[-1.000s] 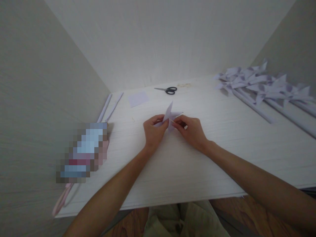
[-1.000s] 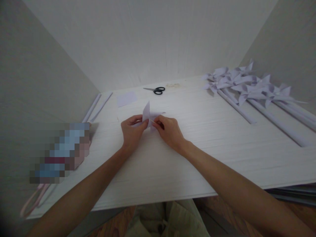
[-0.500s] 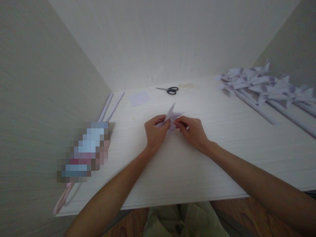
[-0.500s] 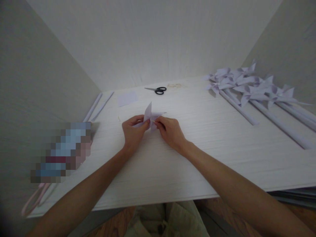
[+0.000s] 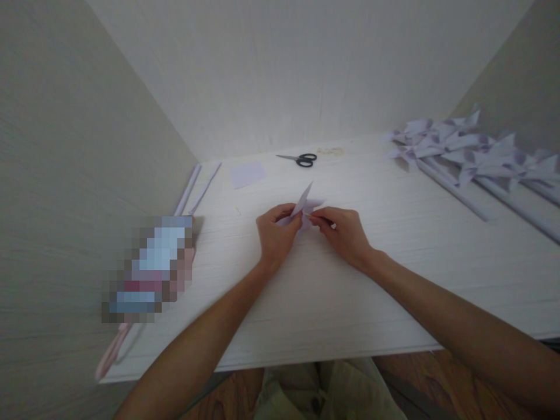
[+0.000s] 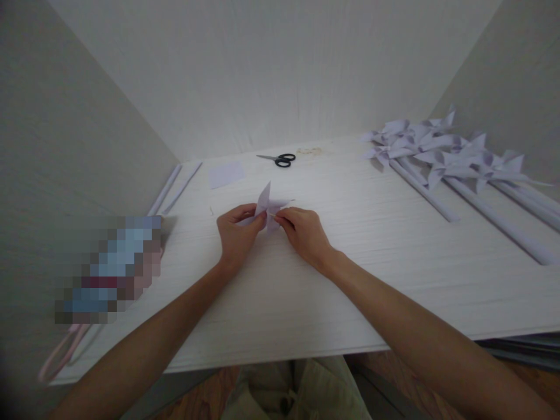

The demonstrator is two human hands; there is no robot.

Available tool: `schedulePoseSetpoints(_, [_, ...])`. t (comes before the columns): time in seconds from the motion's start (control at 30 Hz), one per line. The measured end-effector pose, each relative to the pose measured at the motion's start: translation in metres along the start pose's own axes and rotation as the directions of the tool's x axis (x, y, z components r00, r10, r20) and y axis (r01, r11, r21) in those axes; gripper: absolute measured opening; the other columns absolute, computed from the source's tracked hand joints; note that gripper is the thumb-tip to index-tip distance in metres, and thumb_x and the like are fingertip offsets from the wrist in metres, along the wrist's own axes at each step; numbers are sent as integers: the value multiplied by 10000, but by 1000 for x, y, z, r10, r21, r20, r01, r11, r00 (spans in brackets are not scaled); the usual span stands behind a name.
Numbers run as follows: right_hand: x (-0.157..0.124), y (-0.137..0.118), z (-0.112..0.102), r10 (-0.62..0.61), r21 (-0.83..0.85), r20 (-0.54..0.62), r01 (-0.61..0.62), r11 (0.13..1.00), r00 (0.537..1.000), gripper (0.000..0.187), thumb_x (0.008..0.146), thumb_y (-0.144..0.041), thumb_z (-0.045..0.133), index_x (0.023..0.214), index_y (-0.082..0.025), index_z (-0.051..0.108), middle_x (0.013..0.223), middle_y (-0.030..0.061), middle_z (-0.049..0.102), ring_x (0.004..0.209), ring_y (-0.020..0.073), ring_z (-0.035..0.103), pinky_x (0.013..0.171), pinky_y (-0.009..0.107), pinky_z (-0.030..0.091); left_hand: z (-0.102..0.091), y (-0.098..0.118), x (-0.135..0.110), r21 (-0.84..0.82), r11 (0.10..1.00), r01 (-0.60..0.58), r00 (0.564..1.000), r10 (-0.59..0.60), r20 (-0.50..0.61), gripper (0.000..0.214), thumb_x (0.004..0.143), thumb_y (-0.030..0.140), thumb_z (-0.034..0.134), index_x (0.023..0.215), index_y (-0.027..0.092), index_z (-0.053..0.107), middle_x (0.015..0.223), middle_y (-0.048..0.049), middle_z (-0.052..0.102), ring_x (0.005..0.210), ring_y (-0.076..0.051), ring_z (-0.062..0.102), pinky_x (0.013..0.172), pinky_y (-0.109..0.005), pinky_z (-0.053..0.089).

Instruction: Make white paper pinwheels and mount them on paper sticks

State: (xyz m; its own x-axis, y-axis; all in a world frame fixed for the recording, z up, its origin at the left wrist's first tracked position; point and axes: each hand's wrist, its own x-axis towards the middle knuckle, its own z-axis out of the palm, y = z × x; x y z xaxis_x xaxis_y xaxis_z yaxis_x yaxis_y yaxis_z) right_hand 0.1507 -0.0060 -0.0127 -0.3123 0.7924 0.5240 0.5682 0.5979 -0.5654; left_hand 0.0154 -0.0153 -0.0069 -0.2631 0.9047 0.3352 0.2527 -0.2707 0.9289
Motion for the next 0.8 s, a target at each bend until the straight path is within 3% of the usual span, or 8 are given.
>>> schedulePoseSetpoints(0.2, [2, -2, -2, 6, -55, 69, -3, 998, 998, 202, 812, -189, 419, 691, -138, 572, 628, 34, 595, 562, 117, 520, 555, 223, 374, 0, -2, -1, 35, 998, -49, 999, 49, 3, 127, 598, 162, 583, 700, 149, 657, 672, -9, 663, 621, -122, 603, 617, -232, 490])
schedulePoseSetpoints(0.5, [1, -4, -3, 9, -33, -20, -10, 999, 1000, 192, 791, -204, 453, 645, -146, 563, 571, 11, 558, 517, 102, 482, 530, 212, 351, 0, -1, 3, -5, 1000, 23, 999, -23, -39, 114, 586, 176, 599, 685, 151, 650, 659, -2, 661, 615, -122, 604, 575, -221, 489])
schedulePoseSetpoints(0.8, [1, -2, -2, 43, -11, -12, -43, 999, 999, 186, 785, -212, 458, 655, -146, 573, 566, 11, 554, 502, 99, 470, 513, 214, 337, 1, -1, 2, -34, 999, 31, 999, -32, -22, 138, 583, 208, 625, 702, 146, 653, 679, -12, 665, 627, -128, 607, 581, -225, 489])
